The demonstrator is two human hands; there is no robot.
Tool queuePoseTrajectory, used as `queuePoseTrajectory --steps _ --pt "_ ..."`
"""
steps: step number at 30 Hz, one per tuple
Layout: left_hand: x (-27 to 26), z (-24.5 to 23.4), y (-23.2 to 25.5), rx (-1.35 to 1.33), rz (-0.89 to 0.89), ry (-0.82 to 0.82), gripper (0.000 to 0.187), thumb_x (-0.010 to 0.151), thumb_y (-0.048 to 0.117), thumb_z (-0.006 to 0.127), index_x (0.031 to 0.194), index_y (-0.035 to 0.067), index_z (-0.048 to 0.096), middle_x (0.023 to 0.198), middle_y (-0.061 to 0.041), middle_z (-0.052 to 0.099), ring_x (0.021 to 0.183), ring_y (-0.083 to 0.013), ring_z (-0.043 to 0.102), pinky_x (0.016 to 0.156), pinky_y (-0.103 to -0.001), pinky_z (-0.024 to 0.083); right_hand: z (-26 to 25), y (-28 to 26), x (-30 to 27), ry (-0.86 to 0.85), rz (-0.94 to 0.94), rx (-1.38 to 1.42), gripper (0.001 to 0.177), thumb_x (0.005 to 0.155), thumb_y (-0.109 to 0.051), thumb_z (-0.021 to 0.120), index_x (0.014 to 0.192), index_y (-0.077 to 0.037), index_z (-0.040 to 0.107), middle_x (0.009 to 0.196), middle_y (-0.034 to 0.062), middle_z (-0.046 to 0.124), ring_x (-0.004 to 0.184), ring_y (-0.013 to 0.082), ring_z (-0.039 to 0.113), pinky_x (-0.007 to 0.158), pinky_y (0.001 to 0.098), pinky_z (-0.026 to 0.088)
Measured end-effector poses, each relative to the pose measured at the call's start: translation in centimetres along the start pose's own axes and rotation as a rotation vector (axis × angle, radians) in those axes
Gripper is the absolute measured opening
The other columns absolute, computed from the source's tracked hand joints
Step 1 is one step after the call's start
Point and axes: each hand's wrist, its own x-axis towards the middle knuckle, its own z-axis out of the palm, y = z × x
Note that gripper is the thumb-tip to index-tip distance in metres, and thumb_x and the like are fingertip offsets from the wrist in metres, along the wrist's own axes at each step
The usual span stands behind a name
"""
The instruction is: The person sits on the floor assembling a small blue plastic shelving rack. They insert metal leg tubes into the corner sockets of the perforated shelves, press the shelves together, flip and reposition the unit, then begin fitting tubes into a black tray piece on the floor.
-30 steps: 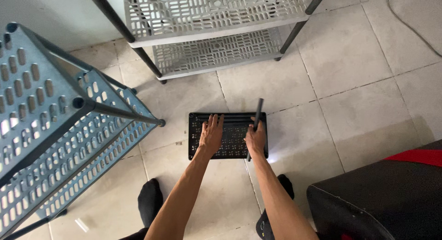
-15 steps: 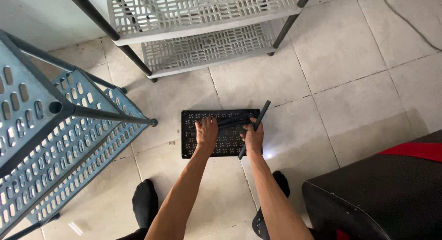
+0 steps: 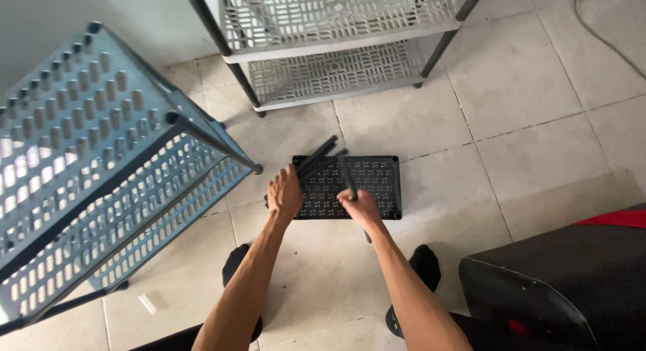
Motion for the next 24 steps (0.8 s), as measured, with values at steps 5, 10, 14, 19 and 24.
queuePoseTrajectory --steps 5,10,14,19,24 --pt "-1.9 0.2 -4.3 -0.159 -0.156 0.026 0.04 0.089 0.012 0.065 0.123 0.004 0.048 0.109 -0.02 0.067 0.098 -0.041 0.069 0.084 -0.053 0.054 1.6 -0.4 -3.6 -0.158 -0.079 -0.45 0.039 0.074 -0.018 0.083 0.112 -0.014 0.073 0.108 0.0129 0.067 0.094 0.0301 0.069 0.08 0.0405 0.054" --pt "-2.7 3.7 -7.5 -0.348 -0.224 0.042 0.041 0.085 0.009 0.063 0.122 0.001 0.048 0.109 -0.026 0.067 0.101 -0.0467 0.066 0.084 -0.057 0.051 2.4 1.9 -4.2 -0.013 -0.31 -0.675 0.038 0.083 -0.019 0.077 0.118 -0.01 0.067 0.109 0.0153 0.071 0.1 0.0361 0.068 0.084 0.0468 0.054" --pt "-2.3 5.6 -9.0 -0.475 -0.259 0.06 0.047 0.085 0.008 0.06 0.13 0.0 0.048 0.111 -0.031 0.068 0.105 -0.0489 0.065 0.089 -0.055 0.05 1.8 0.6 -4.4 0.084 -0.298 -0.688 0.021 0.092 -0.02 0.07 0.11 -0.009 0.067 0.103 0.0143 0.072 0.097 0.0363 0.068 0.081 0.0494 0.052" --pt "-0.9 5.3 -8.8 -0.583 -0.216 0.056 0.068 0.083 0.009 0.064 0.144 -0.001 0.036 0.116 -0.036 0.064 0.108 -0.0518 0.062 0.089 -0.055 0.049 -0.1 -4.7 -4.9 0.227 -0.296 -0.658 0.018 0.097 -0.021 0.068 0.105 -0.006 0.064 0.093 0.0173 0.071 0.091 0.0376 0.067 0.078 0.0502 0.051" --pt "0.4 2.8 -5.7 -0.78 -0.227 0.093 0.06 0.087 0.019 0.071 0.135 0.001 0.041 0.106 -0.029 0.064 0.098 -0.0444 0.065 0.083 -0.052 0.051 -2.9 -10.0 -3.4 0.401 -0.438 -0.501 0.015 0.092 -0.016 0.069 0.104 -0.007 0.067 0.09 0.0176 0.072 0.091 0.0419 0.066 0.08 0.053 0.051"
